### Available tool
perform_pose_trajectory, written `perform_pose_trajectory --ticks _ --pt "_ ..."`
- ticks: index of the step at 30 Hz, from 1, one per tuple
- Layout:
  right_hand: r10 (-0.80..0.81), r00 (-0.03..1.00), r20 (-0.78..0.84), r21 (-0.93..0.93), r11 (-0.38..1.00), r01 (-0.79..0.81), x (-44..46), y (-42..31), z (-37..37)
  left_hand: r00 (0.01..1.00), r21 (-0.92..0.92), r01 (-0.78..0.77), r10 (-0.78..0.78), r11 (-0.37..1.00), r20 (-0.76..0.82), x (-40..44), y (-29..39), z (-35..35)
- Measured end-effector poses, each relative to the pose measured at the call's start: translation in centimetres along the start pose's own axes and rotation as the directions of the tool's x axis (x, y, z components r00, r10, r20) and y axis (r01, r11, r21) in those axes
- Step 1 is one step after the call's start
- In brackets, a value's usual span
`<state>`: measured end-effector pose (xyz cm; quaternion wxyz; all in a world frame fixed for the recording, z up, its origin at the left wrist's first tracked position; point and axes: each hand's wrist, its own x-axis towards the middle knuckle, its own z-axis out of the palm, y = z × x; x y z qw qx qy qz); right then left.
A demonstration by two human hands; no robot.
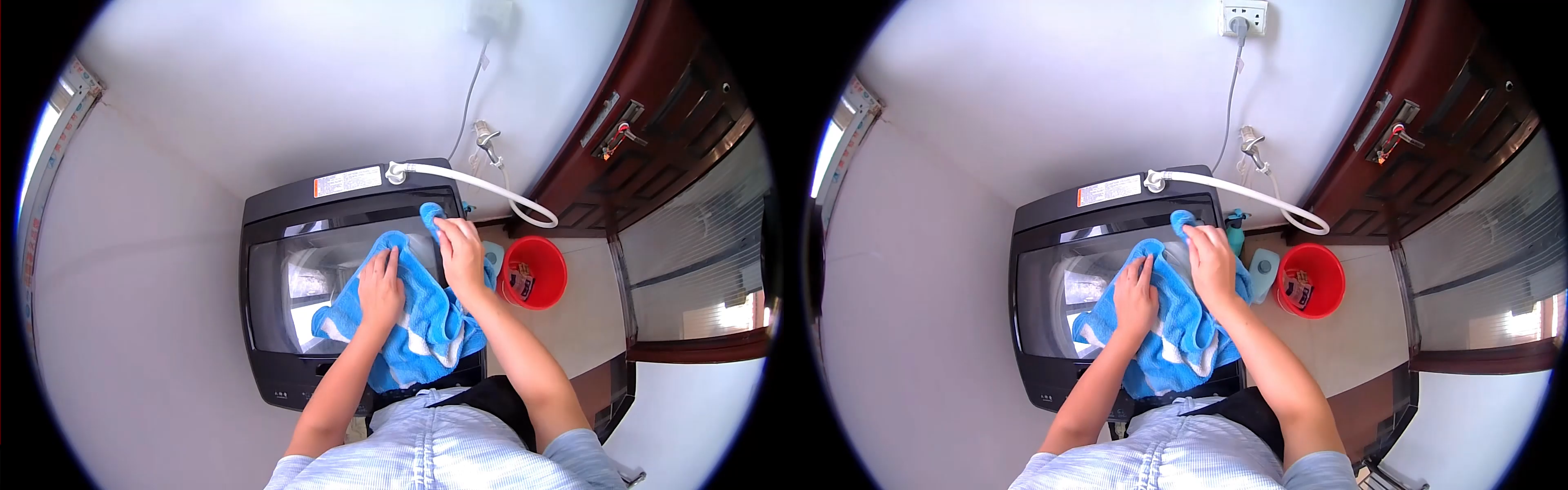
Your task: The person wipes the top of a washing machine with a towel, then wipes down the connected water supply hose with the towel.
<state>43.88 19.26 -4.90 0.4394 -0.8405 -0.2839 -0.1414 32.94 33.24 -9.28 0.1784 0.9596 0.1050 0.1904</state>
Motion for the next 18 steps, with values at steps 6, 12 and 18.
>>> perform_pose_trajectory --ticks 6,12,18 --pt "-0.087 0.969 0.23 0.052 0.996 0.077 -0.5 -0.9 -2.9 0.999 0.022 0.046 -0.046 0.999 -0.028 -2.3 -0.4 -1.0" --pt "-0.244 0.827 0.507 -0.089 0.939 0.332 -1.7 2.1 -3.4 0.997 0.116 0.059 -0.064 0.991 0.04 -2.4 0.3 -2.3" --pt "-0.237 0.82 0.52 -0.22 0.891 0.397 -0.6 2.9 0.2 0.996 0.08 -0.013 0.006 0.997 0.088 -1.9 -0.6 -1.5"
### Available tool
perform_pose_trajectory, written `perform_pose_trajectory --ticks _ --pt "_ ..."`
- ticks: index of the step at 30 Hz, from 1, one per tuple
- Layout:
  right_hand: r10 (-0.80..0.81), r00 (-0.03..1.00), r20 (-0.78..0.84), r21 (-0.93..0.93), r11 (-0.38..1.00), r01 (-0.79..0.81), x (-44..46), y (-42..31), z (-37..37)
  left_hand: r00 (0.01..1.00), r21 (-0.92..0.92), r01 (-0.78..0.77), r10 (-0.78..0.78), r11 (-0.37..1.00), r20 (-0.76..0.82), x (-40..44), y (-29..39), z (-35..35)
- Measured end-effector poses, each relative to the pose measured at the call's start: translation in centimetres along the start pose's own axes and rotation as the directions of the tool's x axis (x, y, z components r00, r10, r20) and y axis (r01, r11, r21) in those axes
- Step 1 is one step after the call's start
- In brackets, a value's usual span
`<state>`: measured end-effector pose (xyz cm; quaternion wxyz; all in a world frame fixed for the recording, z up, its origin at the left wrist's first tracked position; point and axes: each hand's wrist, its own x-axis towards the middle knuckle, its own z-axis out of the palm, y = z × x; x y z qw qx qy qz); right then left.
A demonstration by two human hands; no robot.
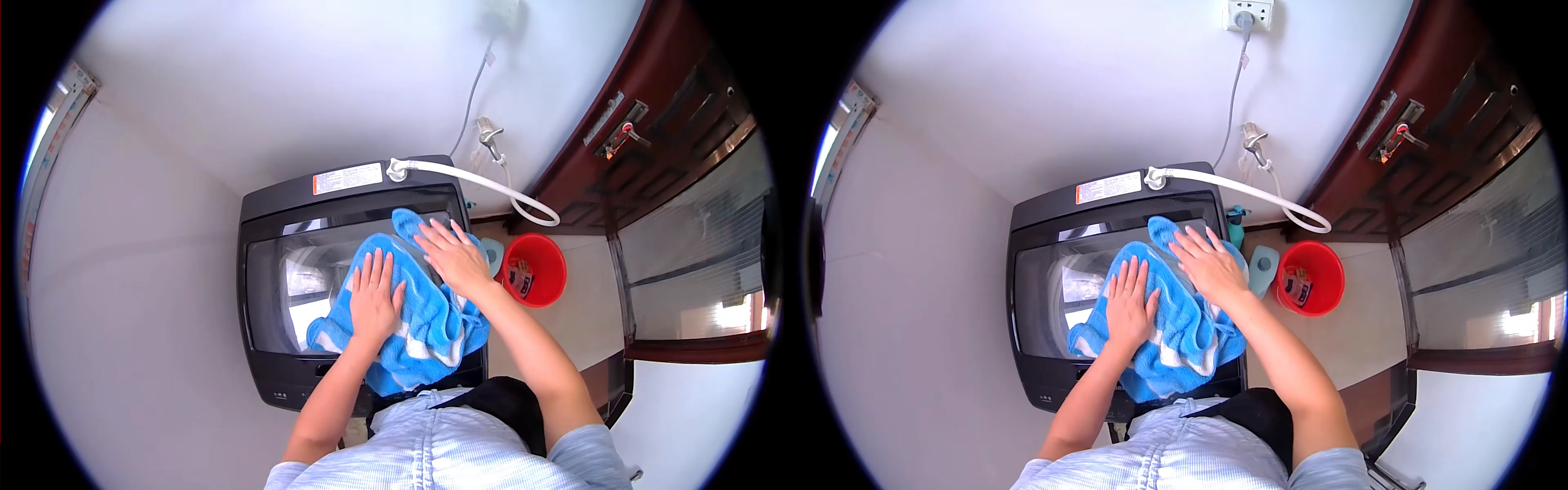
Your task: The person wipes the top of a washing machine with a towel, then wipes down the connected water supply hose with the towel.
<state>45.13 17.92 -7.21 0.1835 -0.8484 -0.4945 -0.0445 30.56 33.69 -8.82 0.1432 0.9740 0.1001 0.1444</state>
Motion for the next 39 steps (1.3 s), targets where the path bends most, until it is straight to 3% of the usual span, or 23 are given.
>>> perform_pose_trajectory --ticks 2,5,7,10,12,15,17,19,22,26,29,31,32,34,38,39 --pt "0.056 0.991 -0.119 -0.06 0.996 -0.064 1.3 -0.1 0.8 1.0 -0.012 0.005 -0.005 1.0 0.006 1.1 -0.3 0.3" --pt "0.17 0.974 -0.149 -0.065 0.981 -0.181 2.4 -0.7 1.3 1.0 -0.001 0.0 0.0 1.0 -0.005 3.3 -0.6 0.7" --pt "0.146 0.961 -0.234 -0.1 0.98 -0.173 2.3 -0.7 1.8 1.0 0.035 -0.005 0.006 0.999 -0.027 4.2 -0.8 1.2" --pt "0.146 0.959 -0.241 -0.016 0.988 -0.154 1.6 -0.9 1.9 0.999 0.041 -0.029 0.03 0.999 -0.034 4.3 -0.9 1.5" --pt "0.082 0.973 -0.214 0.113 0.992 -0.059 0.1 -1.5 2.0 0.998 0.028 -0.048 0.049 0.998 -0.037 4.0 -0.9 1.2" --pt "0.003 0.991 -0.131 0.217 0.976 0.026 -3.2 -2.6 1.9 0.986 -0.058 -0.163 0.165 0.985 0.033 2.0 -0.8 -0.1" --pt "-0.043 0.992 -0.118 0.26 0.963 0.073 -5.5 -3.7 1.3 0.962 -0.225 -0.255 0.27 0.941 0.041 -0.4 -0.5 -1.2" --pt "-0.087 0.991 -0.104 0.308 0.944 0.115 -7.1 -4.9 0.4 0.96 -0.25 -0.258 0.277 0.933 0.045 -3.0 0.1 -2.0" --pt "-0.025 0.992 -0.127 0.217 0.975 0.052 -7.7 -5.5 -0.1 0.961 -0.267 -0.257 0.276 0.929 0.035 -4.4 0.4 -2.4" --pt "0.068 0.989 -0.133 0.264 0.964 -0.031 -5.6 -4.7 1.0 0.973 -0.232 -0.228 0.228 0.946 -0.027 -4.6 1.0 -2.0" --pt "0.41 0.783 -0.468 0.414 0.884 -0.216 -1.2 -3.3 0.7 0.984 -0.183 -0.174 0.166 0.967 -0.061 -3.8 1.3 -1.2" --pt "0.428 0.711 -0.558 0.326 0.901 -0.287 2.2 -2.1 -0.1 0.989 -0.163 -0.142 0.135 0.976 -0.053 -2.9 1.6 -0.9" --pt "0.43 0.706 -0.563 0.326 0.9 -0.288 3.3 -0.9 0.5 0.994 -0.144 -0.107 0.102 0.984 -0.044 -2.4 1.7 -0.8" --pt "0.313 0.881 -0.355 0.048 0.947 -0.317 4.9 1.2 2.3 0.996 -0.129 -0.094 0.091 0.987 -0.024 -1.9 1.7 -0.8" --pt "0.355 0.869 -0.343 0.041 0.93 -0.364 5.8 2.3 3.0 0.999 -0.126 -0.046 0.047 0.991 0.004 -1.9 1.9 -0.8" --pt "0.462 0.784 -0.413 0.018 0.866 -0.5 6.1 2.5 3.3 0.999 -0.126 -0.041 0.043 0.991 0.007 -2.0 1.8 -0.8"
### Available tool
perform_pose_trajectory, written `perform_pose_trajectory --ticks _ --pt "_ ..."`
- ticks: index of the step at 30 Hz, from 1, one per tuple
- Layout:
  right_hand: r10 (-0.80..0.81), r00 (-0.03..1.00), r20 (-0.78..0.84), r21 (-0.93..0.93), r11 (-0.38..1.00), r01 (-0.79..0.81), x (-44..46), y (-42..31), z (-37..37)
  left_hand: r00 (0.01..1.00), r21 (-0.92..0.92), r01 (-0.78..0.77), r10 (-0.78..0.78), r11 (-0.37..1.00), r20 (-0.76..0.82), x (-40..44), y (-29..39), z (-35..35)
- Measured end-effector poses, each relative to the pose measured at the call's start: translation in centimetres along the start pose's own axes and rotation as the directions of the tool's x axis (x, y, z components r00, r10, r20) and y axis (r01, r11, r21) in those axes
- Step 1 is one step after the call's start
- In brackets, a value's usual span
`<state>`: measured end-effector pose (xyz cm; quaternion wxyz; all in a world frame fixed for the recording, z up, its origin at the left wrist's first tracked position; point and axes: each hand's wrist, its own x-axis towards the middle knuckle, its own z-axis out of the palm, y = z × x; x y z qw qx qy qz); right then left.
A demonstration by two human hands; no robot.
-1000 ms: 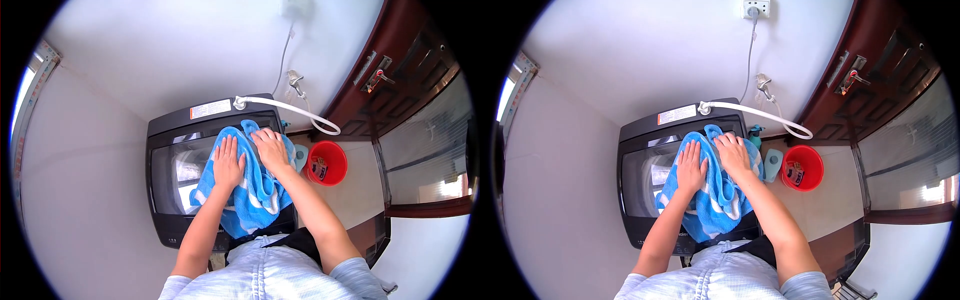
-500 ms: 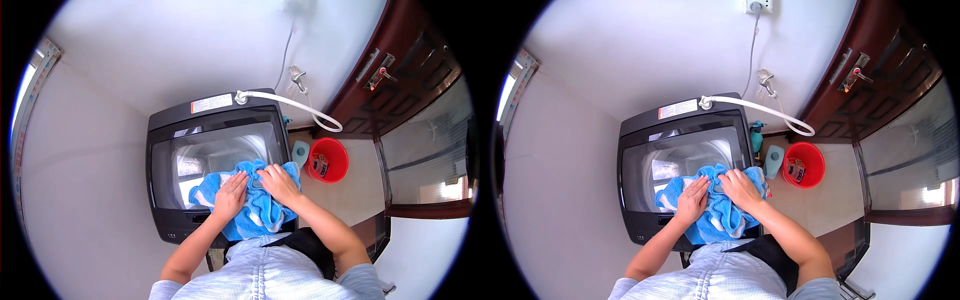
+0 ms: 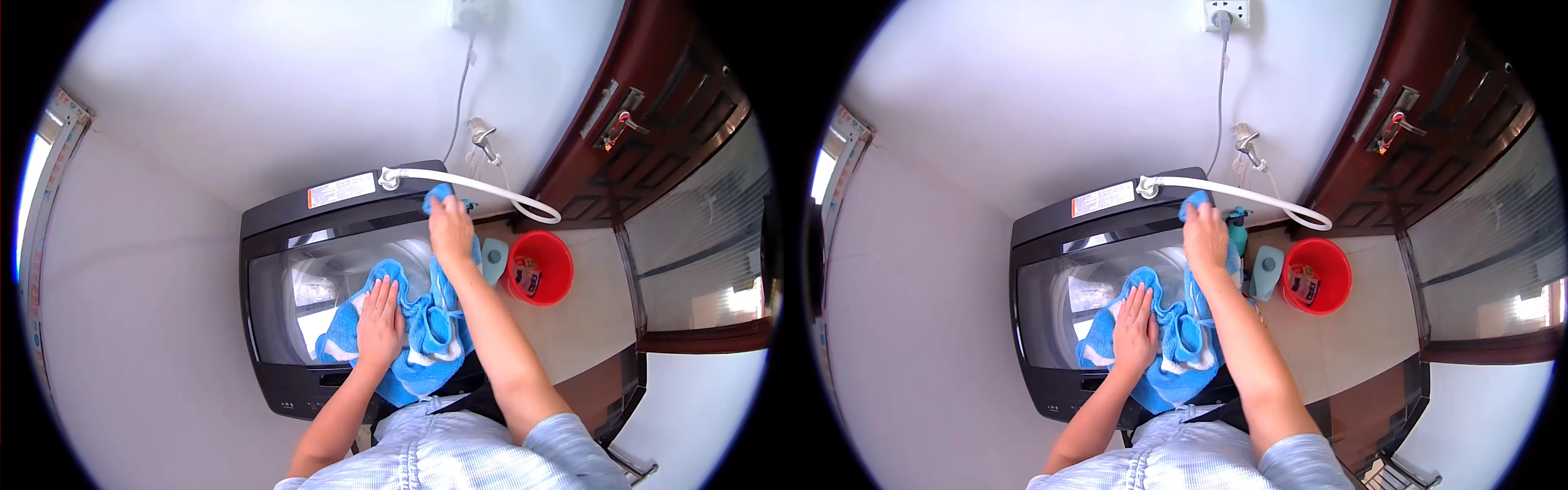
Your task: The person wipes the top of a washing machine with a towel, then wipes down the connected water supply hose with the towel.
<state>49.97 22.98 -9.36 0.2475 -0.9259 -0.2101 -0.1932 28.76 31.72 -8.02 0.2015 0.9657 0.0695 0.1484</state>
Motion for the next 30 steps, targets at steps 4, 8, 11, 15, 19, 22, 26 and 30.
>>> perform_pose_trajectory --ticks 4,8,11,15,19,22,26,30 --pt "0.523 0.852 0.028 -0.053 0.852 -0.521 1.0 1.6 0.4 0.997 0.002 0.067 -0.067 0.998 -0.041 -0.4 -0.1 0.1" --pt "0.782 0.593 0.194 0.208 0.558 -0.803 0.9 6.1 1.0 0.987 0.003 0.14 -0.139 0.99 -0.08 -0.3 0.0 0.4" --pt "0.503 0.862 -0.071 0.434 0.793 -0.427 -0.1 4.3 0.6 0.986 0.001 0.145 -0.145 0.989 -0.083 -0.2 0.0 0.5" --pt "-0.047 0.998 -0.046 -0.007 0.999 0.047 -0.2 3.0 -0.4 0.989 0.028 0.133 -0.131 0.991 -0.074 0.0 -0.1 0.5" --pt "0.086 0.955 0.285 0.189 0.972 -0.143 -1.0 3.2 -2.4 0.99 0.066 0.127 -0.123 0.99 -0.061 -0.2 -0.1 0.6" --pt "0.148 0.925 0.349 0.048 0.983 -0.175 -4.2 3.4 -3.6 0.991 0.086 0.131 -0.128 0.988 -0.034 0.0 -0.2 0.8" --pt "0.12 0.862 0.492 0.066 0.983 -0.174 -9.6 2.6 -9.6 0.992 0.133 0.128 -0.129 0.983 -0.004 0.1 -0.2 1.1" --pt "-0.005 0.856 0.517 0.171 0.981 -0.097 -15.0 3.5 -12.4 0.988 0.236 0.099 -0.124 0.967 0.093 0.4 0.9 1.1"
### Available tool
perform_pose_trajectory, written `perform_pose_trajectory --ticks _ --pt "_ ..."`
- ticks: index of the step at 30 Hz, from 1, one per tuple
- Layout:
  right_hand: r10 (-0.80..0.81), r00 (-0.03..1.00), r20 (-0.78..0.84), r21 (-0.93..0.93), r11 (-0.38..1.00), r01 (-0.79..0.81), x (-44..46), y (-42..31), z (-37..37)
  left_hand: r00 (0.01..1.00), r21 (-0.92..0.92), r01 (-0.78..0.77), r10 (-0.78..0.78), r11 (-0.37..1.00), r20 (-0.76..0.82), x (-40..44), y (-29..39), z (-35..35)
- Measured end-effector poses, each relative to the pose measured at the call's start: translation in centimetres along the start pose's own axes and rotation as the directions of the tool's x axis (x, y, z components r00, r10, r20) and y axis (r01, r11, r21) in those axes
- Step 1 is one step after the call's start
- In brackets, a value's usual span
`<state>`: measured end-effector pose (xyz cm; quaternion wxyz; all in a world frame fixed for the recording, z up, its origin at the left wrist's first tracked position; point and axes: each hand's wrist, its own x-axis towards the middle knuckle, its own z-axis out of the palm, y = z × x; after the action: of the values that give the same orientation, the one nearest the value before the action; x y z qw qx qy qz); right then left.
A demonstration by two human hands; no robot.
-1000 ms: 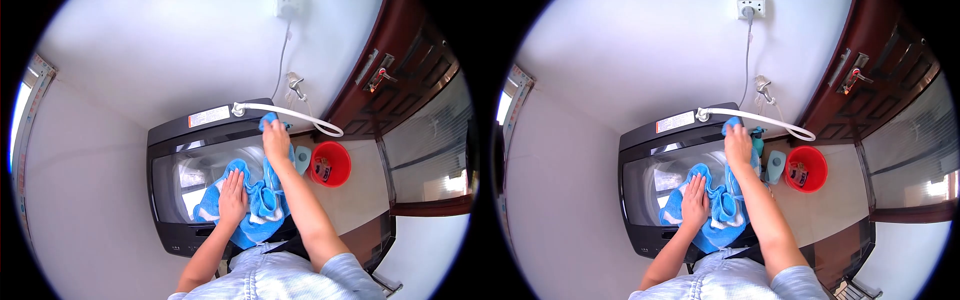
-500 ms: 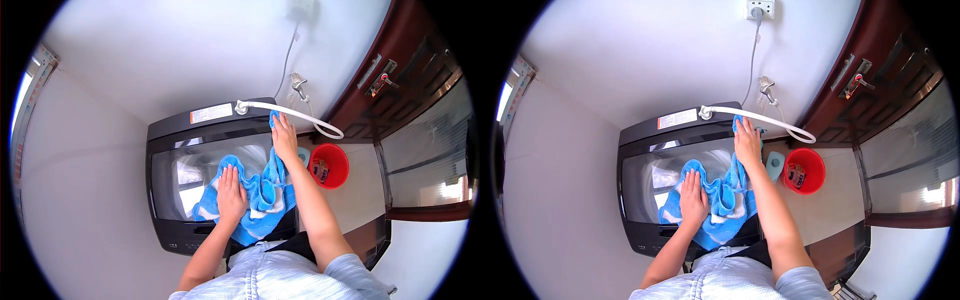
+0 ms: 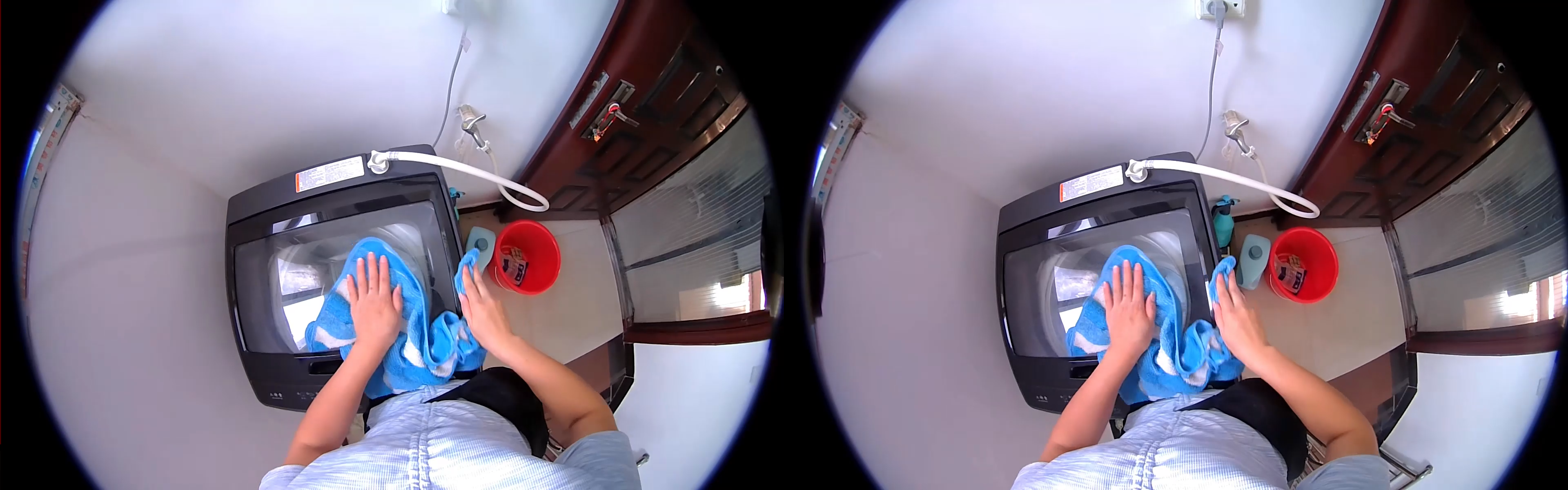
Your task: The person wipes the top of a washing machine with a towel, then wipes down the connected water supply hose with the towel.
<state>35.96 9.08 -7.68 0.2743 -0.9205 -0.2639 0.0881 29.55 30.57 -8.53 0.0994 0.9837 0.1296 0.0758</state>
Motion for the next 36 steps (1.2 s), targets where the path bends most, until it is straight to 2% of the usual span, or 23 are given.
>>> perform_pose_trajectory --ticks 1,2,4,5,8,10,12,13,15,18,20,26,30,33,36 --pt "-0.074 0.995 -0.073 -0.023 0.997 0.072 -0.7 0.4 0.6 0.999 -0.012 -0.048 0.048 0.999 0.001 -0.1 0.2 0.2" --pt "-0.074 0.995 -0.073 -0.023 0.997 0.073 -0.8 0.8 0.9 0.999 -0.012 -0.048 0.048 0.999 0.001 -0.2 0.4 0.2" --pt "-0.311 0.943 -0.12 -0.172 0.942 0.289 -0.1 0.8 0.6 0.969 -0.052 -0.23 0.234 0.972 0.077 -0.1 0.8 -0.1" --pt "-0.296 0.955 -0.008 -0.217 0.933 0.287 0.4 0.4 0.6 0.96 -0.054 -0.268 0.271 0.962 0.066 0.2 0.8 -0.4" --pt "-0.348 0.936 -0.047 -0.29 0.902 0.32 3.4 -1.6 0.2 0.949 -0.128 -0.294 0.306 0.947 0.079 2.2 0.6 -1.1" --pt "-0.33 0.939 -0.099 -0.301 0.909 0.288 6.1 -2.0 1.6 0.95 -0.111 -0.298 0.306 0.948 0.064 4.1 0.5 -0.5" --pt "-0.219 0.953 -0.207 -0.3 0.942 0.151 8.8 -2.6 2.4 0.961 -0.081 -0.275 0.276 0.958 0.006 6.1 0.6 0.3" --pt "-0.22 0.953 -0.21 -0.299 0.942 0.152 10.0 -2.9 2.4 0.963 -0.075 -0.268 0.268 0.96 -0.013 7.1 0.6 0.7" --pt "-0.111 0.951 -0.288 -0.313 0.95 0.016 12.0 -3.4 2.3 0.967 -0.052 -0.254 0.253 0.966 -0.039 8.9 0.4 1.7" --pt "-0.075 0.947 -0.311 -0.305 0.952 -0.025 13.5 -3.7 2.5 0.971 -0.022 -0.23 0.228 0.973 -0.074 9.9 0.2 2.3" --pt "-0.102 0.936 -0.336 -0.346 0.938 -0.022 13.2 -3.8 2.5 0.973 -0.024 -0.22 0.217 0.975 -0.081 9.7 0.2 2.5" --pt "-0.078 0.969 -0.234 -0.398 0.917 -0.023 10.1 -4.5 2.3 0.984 -0.081 -0.174 0.171 0.981 -0.04 7.1 -0.1 1.1" --pt "-0.13 0.973 -0.188 -0.522 0.853 0.013 7.3 -4.6 2.7 0.989 -0.125 -0.14 0.133 0.982 -0.057 2.9 -0.4 -0.2" --pt "-0.174 0.97 -0.167 -0.603 0.797 0.039 6.4 -4.9 2.2 0.998 -0.086 -0.04 0.036 0.995 -0.053 -0.1 -0.6 -1.2" --pt "-0.233 0.953 -0.194 -0.574 0.815 0.082 7.4 -4.4 2.0 0.998 -0.045 0.025 -0.028 0.999 -0.059 -0.9 -1.3 -1.5"
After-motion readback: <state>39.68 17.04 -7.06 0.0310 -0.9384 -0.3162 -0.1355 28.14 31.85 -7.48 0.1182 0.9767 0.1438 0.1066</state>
